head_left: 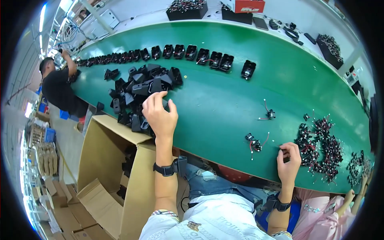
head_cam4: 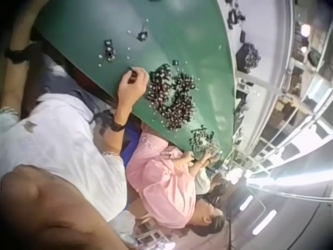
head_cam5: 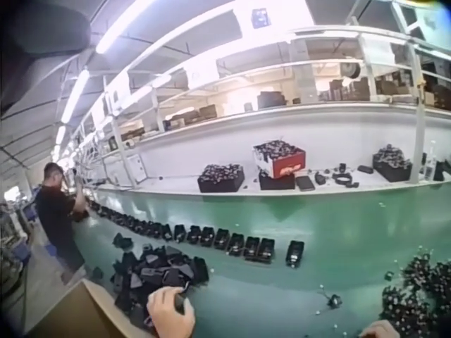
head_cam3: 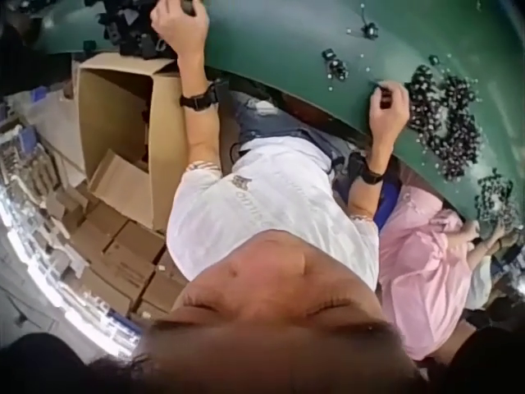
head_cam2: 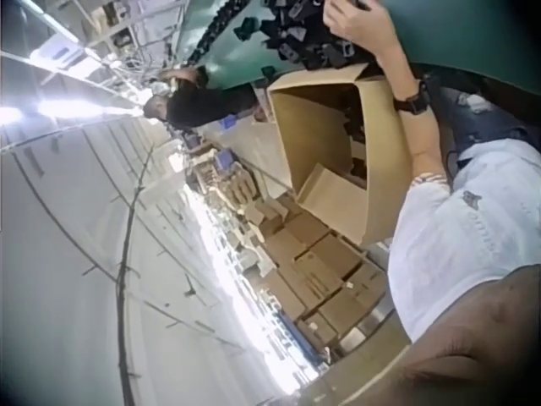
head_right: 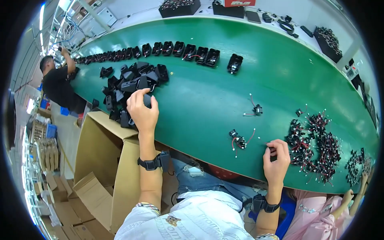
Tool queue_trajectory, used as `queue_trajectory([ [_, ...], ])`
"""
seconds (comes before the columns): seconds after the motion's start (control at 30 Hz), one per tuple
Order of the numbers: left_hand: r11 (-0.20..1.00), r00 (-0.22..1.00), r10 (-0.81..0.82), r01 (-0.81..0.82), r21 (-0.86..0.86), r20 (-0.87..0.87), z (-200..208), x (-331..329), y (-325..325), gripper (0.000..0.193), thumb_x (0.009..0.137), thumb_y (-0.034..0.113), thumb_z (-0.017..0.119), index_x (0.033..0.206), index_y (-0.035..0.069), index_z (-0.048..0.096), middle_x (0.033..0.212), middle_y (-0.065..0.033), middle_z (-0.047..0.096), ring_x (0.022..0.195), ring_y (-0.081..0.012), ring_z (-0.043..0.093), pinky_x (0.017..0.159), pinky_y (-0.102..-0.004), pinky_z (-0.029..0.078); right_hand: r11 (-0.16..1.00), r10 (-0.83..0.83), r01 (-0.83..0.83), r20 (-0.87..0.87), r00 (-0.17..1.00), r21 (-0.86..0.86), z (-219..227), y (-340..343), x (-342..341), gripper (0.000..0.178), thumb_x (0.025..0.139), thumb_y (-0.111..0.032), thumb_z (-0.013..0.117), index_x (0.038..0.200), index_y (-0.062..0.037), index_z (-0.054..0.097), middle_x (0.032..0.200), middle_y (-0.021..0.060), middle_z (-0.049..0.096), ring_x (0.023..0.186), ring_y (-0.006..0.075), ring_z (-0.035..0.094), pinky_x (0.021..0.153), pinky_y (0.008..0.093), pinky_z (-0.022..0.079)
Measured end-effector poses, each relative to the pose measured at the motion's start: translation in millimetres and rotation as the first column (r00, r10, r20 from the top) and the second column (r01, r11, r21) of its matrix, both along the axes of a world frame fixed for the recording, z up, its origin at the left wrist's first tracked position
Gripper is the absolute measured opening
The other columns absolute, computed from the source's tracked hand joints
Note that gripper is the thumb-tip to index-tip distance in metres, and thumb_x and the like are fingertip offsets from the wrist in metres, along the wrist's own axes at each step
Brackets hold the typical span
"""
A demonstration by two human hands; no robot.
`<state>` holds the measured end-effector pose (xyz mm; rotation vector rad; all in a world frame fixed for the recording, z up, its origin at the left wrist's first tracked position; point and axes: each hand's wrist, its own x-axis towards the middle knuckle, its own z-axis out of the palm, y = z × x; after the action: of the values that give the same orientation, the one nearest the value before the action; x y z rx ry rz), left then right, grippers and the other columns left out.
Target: Assembling small electronic components into plastic housings on a production line.
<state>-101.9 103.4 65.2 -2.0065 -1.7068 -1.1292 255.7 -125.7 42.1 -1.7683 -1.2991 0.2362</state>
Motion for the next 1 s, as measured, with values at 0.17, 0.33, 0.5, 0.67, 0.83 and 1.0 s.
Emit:
queue_trajectory([
  [0.17,0.958,0.952,0.218,-0.251,-0.138,-0.216,-14.1,-7.8,-7.0,0.041,0.077,0.013,0.08,0.117,0.013,0.07,0.123,-0.0064,0.062,0.12,-0.0294,0.056,0.1,-0.046,0.04,0.998,0.043,-0.032,-0.207,0.977,0.055,-12.6,-2.2,-0.1,0.019,0.088,0.013,0.061,0.105,0.0032,0.061,0.105,0.0065,0.06,0.09,0.0116,0.063,0.078,0.0243,0.053],
  [0.33,0.948,0.99,0.11,-0.131,-0.291,-0.087,-25.0,-6.4,5.3,0.053,0.076,0.011,0.082,0.126,0.013,0.065,0.122,-0.0083,0.06,0.115,-0.0274,0.06,0.098,-0.0453,0.04,0.999,0.004,0.017,-0.413,0.911,0.047,-22.1,-11.3,-1.7,0.029,0.091,0.014,0.061,0.119,0.0038,0.061,0.112,0.0061,0.06,0.103,0.0128,0.065,0.091,0.0254,0.053],
  [0.5,0.94,0.968,-0.225,0.186,-0.285,-0.112,-15.4,59.1,-33.1,0.061,0.079,0.012,0.081,0.135,0.009,0.059,0.119,-0.0116,0.062,0.112,-0.0296,0.061,0.095,-0.0436,0.044,0.993,-0.001,0.056,-0.485,0.875,0.1,-19.6,-12.1,-8.1,0.023,0.098,0.008,0.059,0.121,0.0061,0.065,0.121,0.0112,0.066,0.111,0.0149,0.066,0.096,0.0265,0.052],
  [0.67,0.796,0.838,-0.513,0.545,-0.263,0.183,-23.4,101.1,-82.2,0.062,0.081,0.011,0.082,0.137,0.002,0.058,0.122,-0.0167,0.067,0.107,-0.0366,0.063,0.094,-0.0445,0.054,0.999,-0.025,0.019,-0.237,0.971,-0.029,-9.6,-3.6,-14.6,0.019,0.099,0.001,0.063,0.116,0.0027,0.072,0.122,0.0095,0.074,0.098,0.0099,0.064,0.087,0.0239,0.05],
  [0.83,0.751,0.775,-0.59,0.63,-0.198,0.228,-20.3,112.7,-117.6,0.047,0.078,0.006,0.083,0.123,0.004,0.07,0.118,-0.0145,0.068,0.103,-0.0357,0.065,0.089,-0.0441,0.055,0.987,-0.156,0.158,-0.153,0.976,-0.001,-3.8,0.6,-21.5,0.016,0.091,0.002,0.071,0.106,0.0004,0.074,0.118,0.0107,0.076,0.09,0.0141,0.066,0.08,0.0279,0.052],
  [1.0,0.794,0.816,-0.543,0.576,-0.195,0.198,-32.4,116.1,-133.5,0.049,0.076,-0.001,0.078,0.124,0.006,0.072,0.115,-0.0101,0.065,0.102,-0.0335,0.061,0.089,-0.044,0.052,0.993,-0.114,0.112,0.047,0.992,0.033,-5.5,2.6,-17.6,0.013,0.084,0.001,0.077,0.096,-0.0004,0.074,0.106,0.0104,0.078,0.089,0.017,0.07,0.079,0.0294,0.055],
])
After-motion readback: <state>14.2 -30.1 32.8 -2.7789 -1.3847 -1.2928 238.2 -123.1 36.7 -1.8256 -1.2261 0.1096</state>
